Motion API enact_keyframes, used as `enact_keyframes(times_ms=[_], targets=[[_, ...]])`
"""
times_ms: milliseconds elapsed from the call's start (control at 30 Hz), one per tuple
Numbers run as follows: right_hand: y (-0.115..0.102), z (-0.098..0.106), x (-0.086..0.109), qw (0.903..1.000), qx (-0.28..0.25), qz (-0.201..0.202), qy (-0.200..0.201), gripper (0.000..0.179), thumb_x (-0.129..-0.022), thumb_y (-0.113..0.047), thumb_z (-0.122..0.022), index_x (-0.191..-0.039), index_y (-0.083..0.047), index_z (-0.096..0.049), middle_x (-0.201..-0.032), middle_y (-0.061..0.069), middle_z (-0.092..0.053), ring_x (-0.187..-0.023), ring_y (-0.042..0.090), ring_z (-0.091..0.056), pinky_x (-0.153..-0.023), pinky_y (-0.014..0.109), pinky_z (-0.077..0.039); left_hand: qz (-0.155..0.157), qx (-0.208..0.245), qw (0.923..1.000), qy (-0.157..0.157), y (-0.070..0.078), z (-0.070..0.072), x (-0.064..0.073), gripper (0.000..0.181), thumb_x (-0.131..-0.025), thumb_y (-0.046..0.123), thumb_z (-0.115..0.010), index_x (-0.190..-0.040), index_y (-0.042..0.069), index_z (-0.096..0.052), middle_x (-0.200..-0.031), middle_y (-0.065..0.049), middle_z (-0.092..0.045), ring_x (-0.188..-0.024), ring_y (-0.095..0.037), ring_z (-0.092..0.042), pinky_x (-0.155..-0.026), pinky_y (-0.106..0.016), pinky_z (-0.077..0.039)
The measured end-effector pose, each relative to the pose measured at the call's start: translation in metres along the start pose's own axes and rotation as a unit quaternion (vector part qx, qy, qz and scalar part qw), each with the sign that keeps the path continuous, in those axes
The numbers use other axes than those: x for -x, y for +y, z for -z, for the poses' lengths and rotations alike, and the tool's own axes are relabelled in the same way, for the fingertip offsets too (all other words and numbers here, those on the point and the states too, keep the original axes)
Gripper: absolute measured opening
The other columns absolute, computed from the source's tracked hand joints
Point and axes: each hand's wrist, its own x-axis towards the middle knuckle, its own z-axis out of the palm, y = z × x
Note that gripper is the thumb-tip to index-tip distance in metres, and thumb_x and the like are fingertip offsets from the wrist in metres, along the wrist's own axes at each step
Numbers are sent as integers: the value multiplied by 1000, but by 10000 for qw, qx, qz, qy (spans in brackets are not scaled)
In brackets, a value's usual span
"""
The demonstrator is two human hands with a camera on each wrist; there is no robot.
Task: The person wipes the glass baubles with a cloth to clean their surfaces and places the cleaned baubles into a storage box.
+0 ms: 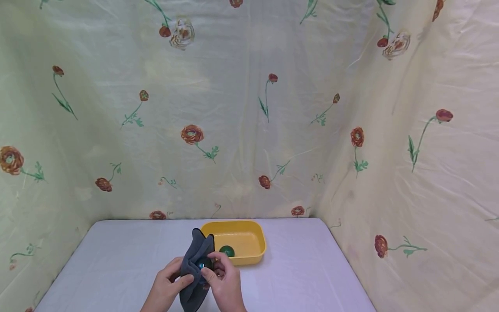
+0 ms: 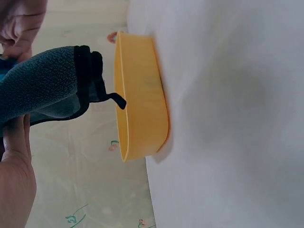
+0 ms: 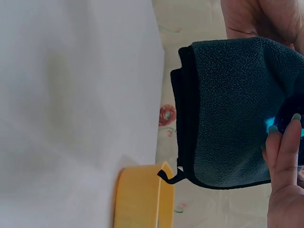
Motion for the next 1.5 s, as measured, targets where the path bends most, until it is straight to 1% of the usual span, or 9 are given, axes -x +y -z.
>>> enact_keyframes(times_ms=[133,267,400,500,667,900,1100,1333,1500], targets=[[0,-1,1,9999,73,122,30,49,-95,-31,-66,-134,-5,-51,-113,15,-63,-91,18,-63,-72,30,-61,-15,4,10000,52,0,0,1,50,-85,38,-76,-128,14,-67,-127,-9,-61,-115,-24,-56,-99,-48,-53],[-3,-4,2,9996,167,220,76,46,-94,-25,-68,-133,-6,-52,-115,17,-61,-92,19,-62,-75,27,-60,15,29,10000,68,2,1,2,47,-87,36,-74,-128,14,-67,-127,-9,-61,-116,-24,-55,-98,-48,-53],[-5,-5,3,9993,256,207,183,44,-93,-19,-69,-132,-9,-53,-119,16,-61,-97,20,-60,-80,24,-58,17,77,9999,62,5,2,1,47,-87,39,-73,-127,14,-68,-128,-8,-60,-116,-24,-54,-97,-47,-53],[-6,-7,3,9989,310,216,290,45,-91,-19,-72,-132,-10,-55,-123,14,-60,-102,21,-60,-84,24,-57,-26,110,9999,62,6,3,0,48,-87,41,-73,-126,14,-68,-127,-8,-60,-115,-24,-55,-98,-47,-53],[-5,-10,4,9976,394,446,357,50,-85,-17,-76,-131,-12,-56,-130,12,-59,-109,23,-61,-88,23,-58,-45,140,9999,46,6,4,1,49,-89,40,-72,-128,12,-66,-127,-9,-60,-113,-24,-56,-97,-47,-54],[-3,-15,5,9941,563,858,359,53,-80,-4,-80,-127,-19,-58,-134,6,-58,-117,27,-57,-92,28,-59,-57,158,9999,31,4,7,0,50,-89,42,-71,-129,12,-65,-128,-9,-60,-114,-24,-57,-98,-47,-53],[-4,-17,7,9930,593,984,276,54,-79,5,-77,-122,-23,-61,-136,4,-54,-129,28,-50,-97,30,-56,1,166,9999,8,2,7,-1,48,-90,39,-71,-129,13,-65,-130,-8,-60,-118,-24,-56,-99,-47,-52],[-4,-19,7,9910,646,1132,301,59,-75,13,-76,-120,-23,-63,-134,5,-51,-127,28,-49,-98,29,-56,35,63,10000,33,2,6,-1,50,-87,43,-73,-128,16,-67,-128,-6,-61,-119,-23,-54,-100,-48,-51],[-4,-20,7,9902,667,1171,372,61,-73,14,-76,-120,-23,-64,-132,6,-50,-126,28,-50,-97,30,-56,20,30,10000,21,0,6,-1,51,-87,45,-73,-129,17,-66,-129,-6,-61,-120,-23,-54,-101,-49,-50]])
